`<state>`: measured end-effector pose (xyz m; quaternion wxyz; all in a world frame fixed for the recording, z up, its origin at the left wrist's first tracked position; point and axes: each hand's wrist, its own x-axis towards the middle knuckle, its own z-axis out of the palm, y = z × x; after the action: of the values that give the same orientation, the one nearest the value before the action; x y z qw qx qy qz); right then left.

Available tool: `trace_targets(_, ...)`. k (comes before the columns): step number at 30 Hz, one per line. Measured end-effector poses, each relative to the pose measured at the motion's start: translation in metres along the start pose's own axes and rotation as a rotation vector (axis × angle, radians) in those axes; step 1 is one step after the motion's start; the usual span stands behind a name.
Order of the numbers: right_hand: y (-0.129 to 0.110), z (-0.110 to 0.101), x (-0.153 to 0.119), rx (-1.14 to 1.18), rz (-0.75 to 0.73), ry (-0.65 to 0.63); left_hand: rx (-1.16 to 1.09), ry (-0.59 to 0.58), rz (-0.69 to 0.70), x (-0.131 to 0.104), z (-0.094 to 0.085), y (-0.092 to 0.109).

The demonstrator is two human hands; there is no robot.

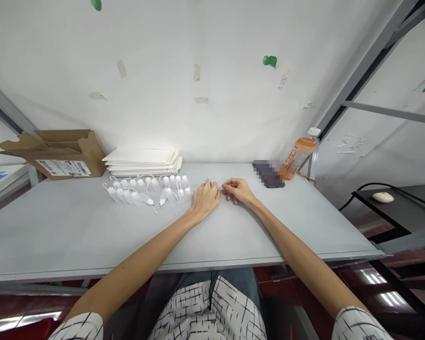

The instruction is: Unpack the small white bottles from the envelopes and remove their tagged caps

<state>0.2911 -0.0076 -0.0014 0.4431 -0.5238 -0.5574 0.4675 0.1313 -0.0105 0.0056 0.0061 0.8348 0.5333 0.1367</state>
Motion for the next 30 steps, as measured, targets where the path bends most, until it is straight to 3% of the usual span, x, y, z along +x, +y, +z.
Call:
trace_targets(9,-0.007,0.004,0.017,-0.021,0.07,0.008,-0.011,-0.022,-0.028,0.014,0.002,0.0)
trace_targets(13,-0.001,0.005,0.017,-0.002,0.046,0.006,0.0,-0.03,-0.018,0.018,0.004,-0.004)
trace_targets(20,0.006,0.01,0.009,-0.149,-0.108,0.136,-0.045,-0.066,0.039,0.017,0.0,-0.012)
trace_targets(30,0.002,0.01,0.006,-0.016,-0.051,0.105,-0.139,0.018,0.058,0.013,0.007,-0.019)
